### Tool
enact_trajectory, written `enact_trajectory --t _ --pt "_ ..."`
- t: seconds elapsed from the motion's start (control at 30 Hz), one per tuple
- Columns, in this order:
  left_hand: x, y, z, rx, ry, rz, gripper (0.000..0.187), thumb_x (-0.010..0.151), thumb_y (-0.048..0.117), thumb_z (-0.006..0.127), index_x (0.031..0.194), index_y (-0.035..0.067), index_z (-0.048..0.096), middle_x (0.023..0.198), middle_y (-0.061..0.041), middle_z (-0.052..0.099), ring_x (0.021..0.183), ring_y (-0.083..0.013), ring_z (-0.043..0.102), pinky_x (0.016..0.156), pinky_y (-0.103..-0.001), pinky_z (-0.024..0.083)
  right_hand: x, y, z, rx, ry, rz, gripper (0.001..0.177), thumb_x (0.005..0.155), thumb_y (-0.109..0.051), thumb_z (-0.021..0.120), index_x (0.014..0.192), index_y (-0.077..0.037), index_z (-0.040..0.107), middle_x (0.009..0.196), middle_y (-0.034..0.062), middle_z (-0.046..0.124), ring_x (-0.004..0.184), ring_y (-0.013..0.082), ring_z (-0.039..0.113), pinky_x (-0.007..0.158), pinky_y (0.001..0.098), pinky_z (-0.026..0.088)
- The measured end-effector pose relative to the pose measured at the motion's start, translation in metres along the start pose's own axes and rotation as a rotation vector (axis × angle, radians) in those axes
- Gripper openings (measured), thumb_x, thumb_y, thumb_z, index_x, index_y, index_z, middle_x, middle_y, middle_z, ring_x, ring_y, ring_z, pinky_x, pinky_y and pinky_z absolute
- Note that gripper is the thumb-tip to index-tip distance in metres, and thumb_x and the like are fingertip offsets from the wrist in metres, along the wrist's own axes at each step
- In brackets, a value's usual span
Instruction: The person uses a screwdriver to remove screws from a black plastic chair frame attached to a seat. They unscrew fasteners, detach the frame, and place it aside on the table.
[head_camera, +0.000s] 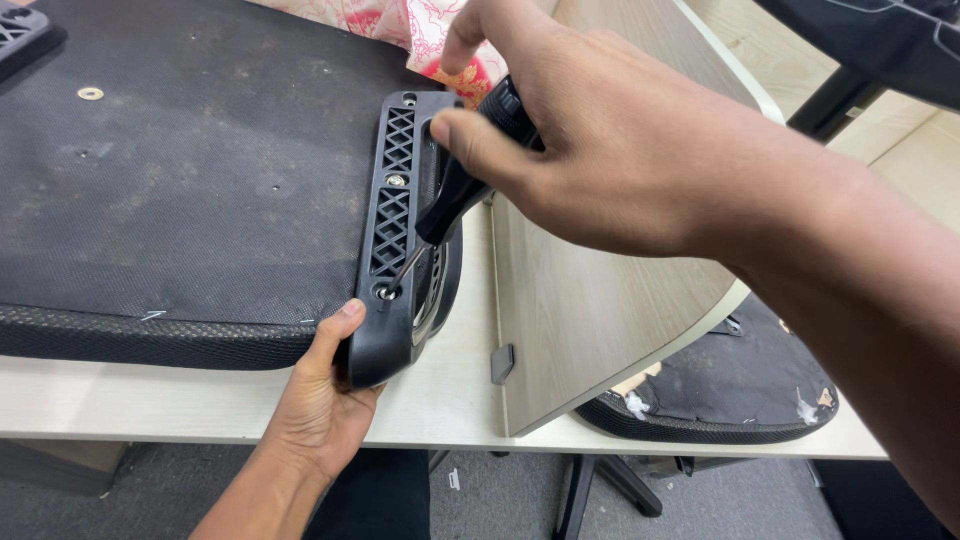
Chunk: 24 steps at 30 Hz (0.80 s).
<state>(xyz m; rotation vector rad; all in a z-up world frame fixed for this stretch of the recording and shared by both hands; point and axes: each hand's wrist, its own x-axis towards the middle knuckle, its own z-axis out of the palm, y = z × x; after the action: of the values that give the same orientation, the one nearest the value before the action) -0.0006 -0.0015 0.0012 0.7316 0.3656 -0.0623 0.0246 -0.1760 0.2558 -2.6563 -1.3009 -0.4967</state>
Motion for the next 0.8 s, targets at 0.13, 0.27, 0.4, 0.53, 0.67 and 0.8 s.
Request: enact_trajectory --t 0.13,0.27,0.4,0.53,0.67,0.8 --pt "-0.001 0.001 0.001 -0.011 -0.026 0.010 0.074 0.072 0.039 0.079 0.130 -0.003 0.058 0.126 -0.015 0.065 0.120 -0.0206 0.063 0.110 -0.032 0.048 0.010 -0.006 0.000 -0.205 -0.215 0.447 0.053 0.110 -0.046 0.043 0.101 -0.004 0.073 0.069 0.0192 0.064 0.061 0.0305 0.065 0.063 0.0445 0.052" --pt "-0.001 0.000 0.001 0.004 0.008 -0.010 0.071 0.072 0.040 0.078 0.127 -0.002 0.059 0.125 -0.016 0.067 0.118 -0.0199 0.065 0.108 -0.031 0.049 0.007 -0.001 0.004 0.028 -0.079 0.231 0.035 0.105 -0.036 0.054 0.109 -0.005 0.070 0.074 0.0159 0.068 0.065 0.0280 0.072 0.065 0.0436 0.055" --pt "-0.001 0.001 0.001 0.008 0.020 -0.013 0.069 0.073 0.040 0.078 0.125 -0.002 0.060 0.123 -0.014 0.067 0.116 -0.0185 0.066 0.108 -0.030 0.049 0.006 0.010 0.005 0.171 0.036 -0.082 0.039 0.100 -0.026 0.060 0.127 0.002 0.054 0.088 0.0218 0.068 0.080 0.0312 0.074 0.068 0.0455 0.052" --pt "-0.001 0.000 0.001 -0.006 -0.002 -0.015 0.068 0.073 0.039 0.078 0.125 -0.001 0.062 0.121 -0.013 0.068 0.116 -0.0187 0.065 0.107 -0.031 0.049 0.009 0.006 0.001 0.099 0.042 -0.125 0.036 0.103 -0.026 0.058 0.121 0.005 0.053 0.096 0.0263 0.066 0.088 0.0360 0.072 0.073 0.0477 0.052" --pt "-0.001 0.002 0.002 -0.006 -0.009 -0.022 0.068 0.074 0.038 0.078 0.126 -0.001 0.061 0.122 -0.013 0.069 0.117 -0.0184 0.065 0.107 -0.030 0.048 0.017 -0.004 0.003 -0.144 -0.176 0.385 0.049 0.111 -0.042 0.043 0.109 0.001 0.068 0.089 0.0259 0.067 0.085 0.0371 0.070 0.077 0.0487 0.054" --pt "-0.004 0.003 0.002 0.036 0.026 -0.035 0.069 0.074 0.040 0.076 0.126 -0.002 0.060 0.122 -0.016 0.069 0.119 -0.0190 0.066 0.108 -0.029 0.048 0.018 -0.003 0.007 0.003 0.057 0.093 0.032 0.104 -0.033 0.060 0.115 -0.004 0.068 0.081 0.0203 0.071 0.076 0.0314 0.072 0.071 0.0464 0.054"
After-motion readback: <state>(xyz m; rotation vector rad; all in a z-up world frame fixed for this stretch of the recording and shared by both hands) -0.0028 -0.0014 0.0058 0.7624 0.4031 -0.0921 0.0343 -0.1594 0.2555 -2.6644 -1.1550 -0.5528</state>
